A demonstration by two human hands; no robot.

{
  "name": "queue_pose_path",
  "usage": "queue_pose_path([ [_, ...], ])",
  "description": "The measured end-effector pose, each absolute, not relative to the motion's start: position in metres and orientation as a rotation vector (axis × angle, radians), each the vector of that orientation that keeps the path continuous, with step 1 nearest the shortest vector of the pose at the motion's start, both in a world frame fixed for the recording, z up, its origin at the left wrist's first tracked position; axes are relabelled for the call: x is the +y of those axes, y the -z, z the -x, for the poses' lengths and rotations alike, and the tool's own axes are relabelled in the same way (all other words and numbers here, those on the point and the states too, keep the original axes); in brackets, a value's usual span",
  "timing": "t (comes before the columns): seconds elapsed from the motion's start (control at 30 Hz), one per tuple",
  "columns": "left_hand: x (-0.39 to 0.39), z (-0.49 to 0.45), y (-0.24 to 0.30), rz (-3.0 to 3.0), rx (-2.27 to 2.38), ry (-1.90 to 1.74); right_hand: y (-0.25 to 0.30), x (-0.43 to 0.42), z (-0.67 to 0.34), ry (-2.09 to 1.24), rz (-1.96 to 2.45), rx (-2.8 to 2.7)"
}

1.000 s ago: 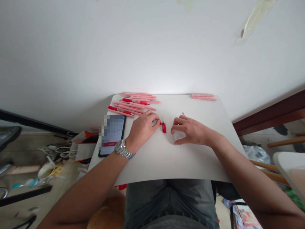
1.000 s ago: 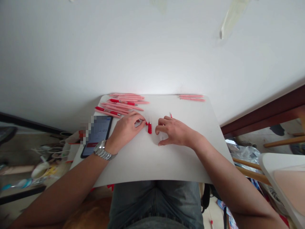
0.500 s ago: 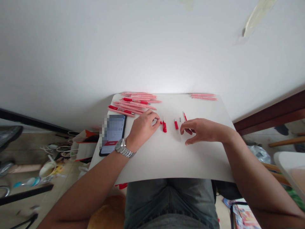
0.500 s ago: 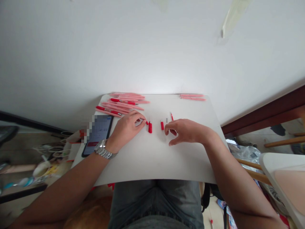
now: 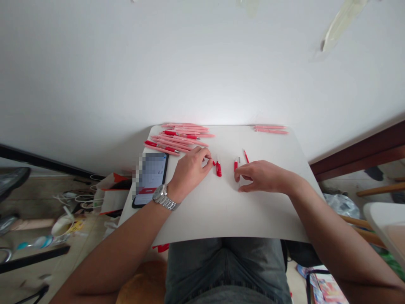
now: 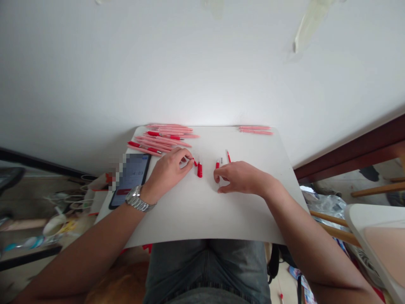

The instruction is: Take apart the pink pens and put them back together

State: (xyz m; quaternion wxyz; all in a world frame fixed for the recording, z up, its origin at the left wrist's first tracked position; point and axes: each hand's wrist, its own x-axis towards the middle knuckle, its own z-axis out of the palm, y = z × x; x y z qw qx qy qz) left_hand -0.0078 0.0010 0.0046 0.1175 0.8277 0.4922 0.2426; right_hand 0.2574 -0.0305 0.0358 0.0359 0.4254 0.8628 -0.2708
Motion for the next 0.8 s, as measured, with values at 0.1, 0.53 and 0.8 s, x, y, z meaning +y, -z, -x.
queue_pose_path([
  [0.1, 0.001, 0.008, -0.005, -2.427, 1.439, -0.707, -0.037, -0.032, -0.255, 0.835, -1.296, 2.649],
  [0.53, 0.000, 0.007, -0.005, -2.429, 1.414, -0.693, -0.003, -0.023, -0.240, 0.541, -1.833, 3.075],
  [0.8, 0.000, 0.007, -0.005, -2.420, 1.363, -0.690, 0.003, -0.020, -0.236, 0.516, -1.826, 3.018],
])
